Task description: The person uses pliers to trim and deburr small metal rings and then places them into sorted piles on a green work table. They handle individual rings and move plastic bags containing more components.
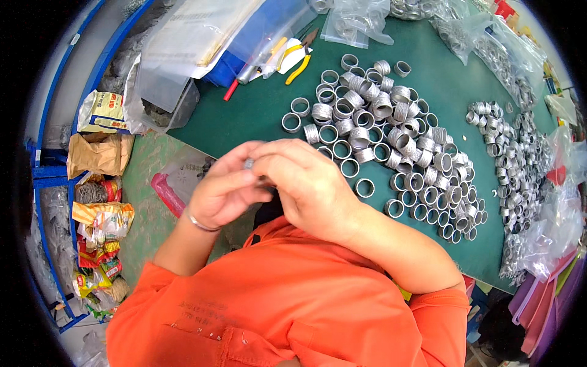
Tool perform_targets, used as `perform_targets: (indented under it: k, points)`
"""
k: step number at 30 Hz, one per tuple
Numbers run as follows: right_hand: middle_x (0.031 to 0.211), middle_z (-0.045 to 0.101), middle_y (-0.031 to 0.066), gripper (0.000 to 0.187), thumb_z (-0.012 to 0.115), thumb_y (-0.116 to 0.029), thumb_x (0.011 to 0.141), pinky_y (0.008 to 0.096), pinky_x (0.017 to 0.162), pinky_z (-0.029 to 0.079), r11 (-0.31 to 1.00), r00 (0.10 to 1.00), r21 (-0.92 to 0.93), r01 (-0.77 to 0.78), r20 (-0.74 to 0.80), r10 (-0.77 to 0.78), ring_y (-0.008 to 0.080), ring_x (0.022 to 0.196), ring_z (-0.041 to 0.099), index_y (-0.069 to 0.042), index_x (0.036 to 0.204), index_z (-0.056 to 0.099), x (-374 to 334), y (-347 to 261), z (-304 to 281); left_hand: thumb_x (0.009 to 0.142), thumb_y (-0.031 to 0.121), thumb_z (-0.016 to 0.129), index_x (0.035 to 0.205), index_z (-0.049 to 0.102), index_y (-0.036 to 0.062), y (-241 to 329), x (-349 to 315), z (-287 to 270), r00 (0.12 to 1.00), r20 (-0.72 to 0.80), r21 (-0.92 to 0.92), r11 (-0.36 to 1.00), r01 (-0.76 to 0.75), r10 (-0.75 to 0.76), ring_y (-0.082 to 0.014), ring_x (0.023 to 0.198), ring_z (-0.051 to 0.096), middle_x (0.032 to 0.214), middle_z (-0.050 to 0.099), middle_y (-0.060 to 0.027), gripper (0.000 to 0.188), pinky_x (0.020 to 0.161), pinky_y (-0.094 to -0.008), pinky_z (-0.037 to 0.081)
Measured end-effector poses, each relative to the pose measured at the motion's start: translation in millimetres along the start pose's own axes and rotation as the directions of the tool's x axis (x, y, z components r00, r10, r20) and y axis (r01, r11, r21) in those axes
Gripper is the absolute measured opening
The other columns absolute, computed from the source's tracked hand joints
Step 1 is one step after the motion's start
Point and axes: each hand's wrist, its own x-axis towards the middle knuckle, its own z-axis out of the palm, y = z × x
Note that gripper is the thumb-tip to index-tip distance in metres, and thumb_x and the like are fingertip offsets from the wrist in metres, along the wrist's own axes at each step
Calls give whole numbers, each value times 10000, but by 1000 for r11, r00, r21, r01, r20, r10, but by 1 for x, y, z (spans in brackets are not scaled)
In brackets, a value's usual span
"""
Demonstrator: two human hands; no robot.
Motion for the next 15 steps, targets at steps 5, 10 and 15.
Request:
perform_targets:
  k: [5,10,15]
  points:
    - [924,590,143,285,564,105,669,396,770,468,897,999,-442,-25,-45,5,334,867,565,-24,921,597,11,27,-37,810,28,668,1090,569,21,45,-74,-55,942,-243,734,678,23,231,-149,887,620,1024,600,-84,297,688,-267,517]
    - [894,597,92,230,631,17,712,402,717,445,743,997,-668,-35,28,72,299,812,547,-41,935,622,14,40,-47,768,18,681,939,624,7,53,-77,-62,808,-210,963,-23,267,551,-141,739,619,842,619,-82,181,613,-264,492]
    - [826,617,99,195,624,17,738,392,672,480,775,1000,-631,-29,-22,20,311,748,582,-16,931,623,10,54,-46,763,21,701,953,644,31,22,6,-5,789,221,975,-125,-182,573,-149,751,589,975,583,-65,198,661,-264,500]
